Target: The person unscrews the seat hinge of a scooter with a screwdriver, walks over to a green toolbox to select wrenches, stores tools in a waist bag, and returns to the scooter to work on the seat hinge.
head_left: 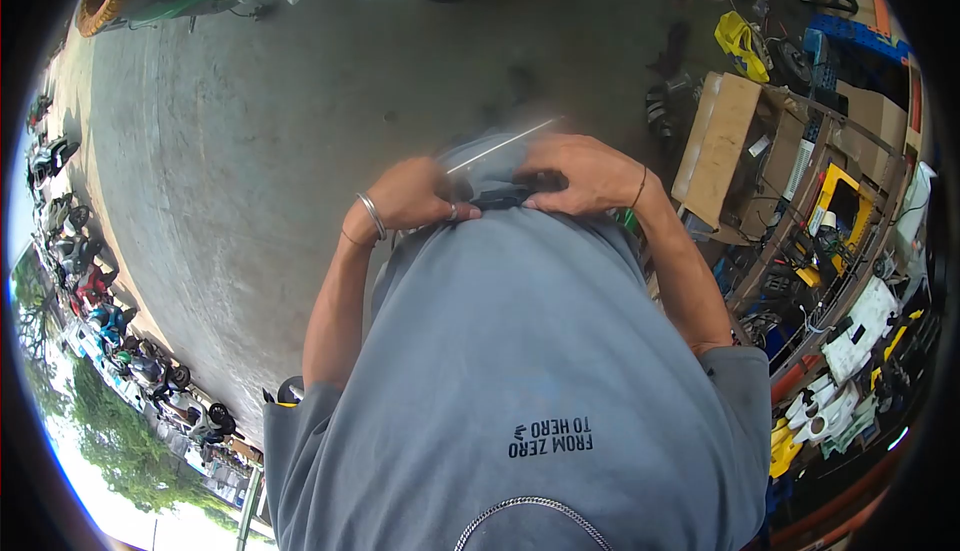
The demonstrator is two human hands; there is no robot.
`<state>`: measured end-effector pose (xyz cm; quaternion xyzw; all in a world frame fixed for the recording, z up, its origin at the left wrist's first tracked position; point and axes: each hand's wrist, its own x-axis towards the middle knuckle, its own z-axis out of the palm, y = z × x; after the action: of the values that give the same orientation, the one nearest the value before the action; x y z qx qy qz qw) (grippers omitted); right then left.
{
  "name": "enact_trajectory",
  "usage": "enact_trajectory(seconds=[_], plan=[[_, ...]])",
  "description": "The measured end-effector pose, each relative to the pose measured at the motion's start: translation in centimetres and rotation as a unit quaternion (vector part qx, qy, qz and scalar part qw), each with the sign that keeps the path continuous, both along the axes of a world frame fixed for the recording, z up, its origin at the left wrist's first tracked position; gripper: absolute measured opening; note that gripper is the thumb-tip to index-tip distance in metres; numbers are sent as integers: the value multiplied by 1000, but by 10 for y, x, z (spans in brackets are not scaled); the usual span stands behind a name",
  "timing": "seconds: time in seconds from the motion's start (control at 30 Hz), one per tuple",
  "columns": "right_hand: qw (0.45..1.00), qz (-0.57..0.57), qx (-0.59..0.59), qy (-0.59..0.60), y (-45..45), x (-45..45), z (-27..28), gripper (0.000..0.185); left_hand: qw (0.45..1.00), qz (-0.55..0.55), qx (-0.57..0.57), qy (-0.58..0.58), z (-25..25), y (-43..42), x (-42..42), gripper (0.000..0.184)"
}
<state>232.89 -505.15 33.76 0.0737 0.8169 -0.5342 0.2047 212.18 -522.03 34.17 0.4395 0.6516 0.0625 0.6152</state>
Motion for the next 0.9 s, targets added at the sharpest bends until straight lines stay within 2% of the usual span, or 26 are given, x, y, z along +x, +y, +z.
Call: enact_trajectory(seconds=[0.1, 0.13, 0.17, 0.23, 0.4, 0.43, 0.5, 0.57, 0.63, 0.9], plan=[[996, 24, -83, -9, 6, -16, -5, 43, 996, -38, -77, 32, -3, 0, -4, 41], [996, 44, -58, 44, 3, -21, -11, 46, 996, -27, -83, 33, -1, -1, -3, 41], [996, 55, -63, 45, 2, -27, -14, 46, 997, 6, -78, 4, 2, 0, -2, 39], [986, 151, -35, -58, -2, -40, -13, 46, 996, 49, -75, -25, 3, -4, 2, 37], [971, 203, -44, -122, 4, -57, -12, 46, 987, 98, -126, -37, 0, -18, 5, 35], [974, 188, -54, -115, 5, -57, -13, 46, 985, 110, -125, -36, 3, -20, 6, 35], [974, 185, -68, -110, 4, -52, -14, 46, 970, 205, -90, -96, 11, -27, 10, 36], [986, 118, -100, -65, 5, -49, -17, 45, 962, 236, -93, -105, 7, -32, 14, 36], [987, 112, -104, -56, 5, -47, -19, 45, 935, 311, -111, -130, 7, -31, 19, 37], [989, 60, -123, -49, 11, -43, -14, 43, 928, 338, -86, -133, -4, -27, 24, 36]])
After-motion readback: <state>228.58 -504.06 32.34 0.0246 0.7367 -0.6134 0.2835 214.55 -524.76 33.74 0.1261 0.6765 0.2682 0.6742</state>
